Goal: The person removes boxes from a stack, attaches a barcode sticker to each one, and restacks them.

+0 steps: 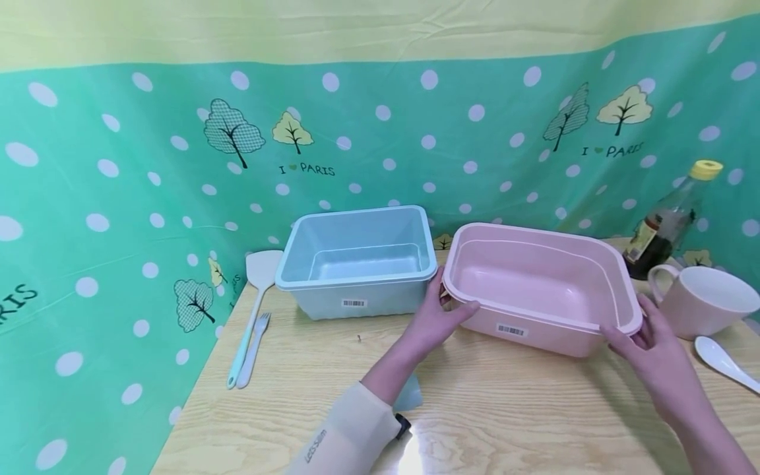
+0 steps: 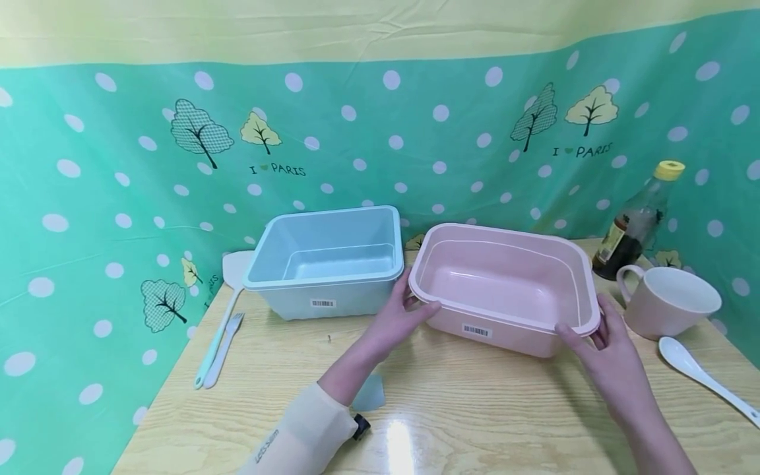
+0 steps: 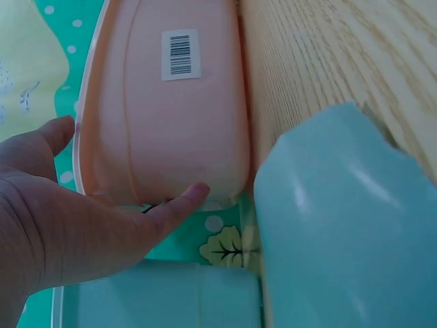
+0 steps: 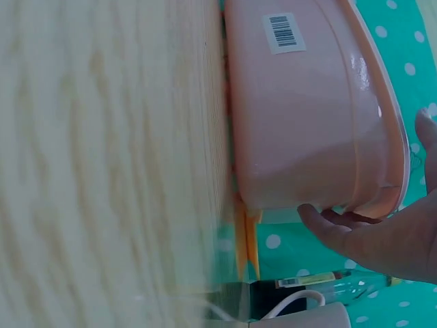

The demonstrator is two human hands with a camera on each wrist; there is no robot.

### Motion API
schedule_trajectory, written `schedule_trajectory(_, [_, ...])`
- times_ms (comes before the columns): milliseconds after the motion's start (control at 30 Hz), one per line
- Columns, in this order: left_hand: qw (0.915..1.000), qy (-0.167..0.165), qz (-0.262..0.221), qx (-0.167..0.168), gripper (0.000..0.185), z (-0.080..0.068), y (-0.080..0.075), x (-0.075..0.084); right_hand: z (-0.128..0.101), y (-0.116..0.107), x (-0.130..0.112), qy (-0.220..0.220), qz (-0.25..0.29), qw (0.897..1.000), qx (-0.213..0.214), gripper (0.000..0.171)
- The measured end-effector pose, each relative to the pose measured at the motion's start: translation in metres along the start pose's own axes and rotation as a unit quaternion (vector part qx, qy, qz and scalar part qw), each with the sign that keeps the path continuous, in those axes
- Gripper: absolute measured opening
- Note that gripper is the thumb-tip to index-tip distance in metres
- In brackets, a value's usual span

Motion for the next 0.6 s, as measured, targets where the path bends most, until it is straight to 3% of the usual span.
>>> schedule_trajectory(267, [0.9999, 0.002, 0.013, -0.005, 0.103, 0.0034, 0.0008, -0.0042, 0.0023, 0.0019, -0.0011, -0.033, -0.053, 0.998, 0.006, 0.093])
schedule_trajectory(600, [0.9991, 0.039, 0.009, -0.013, 0.097, 0.0036, 0.0042, -0.0058, 0.0006, -0.0022, 0.0017, -0.033, -0.042, 0.998, 0.021, 0.091])
Point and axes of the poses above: each hand's wrist, its own z-axis towards the middle knuckle, its own y-axis out of the palm, x = y × z, the point moved 4 cm from there along z, towards the middle knuckle, and after that the axes turned 5 degrees about -x, right-handed, at the moved point
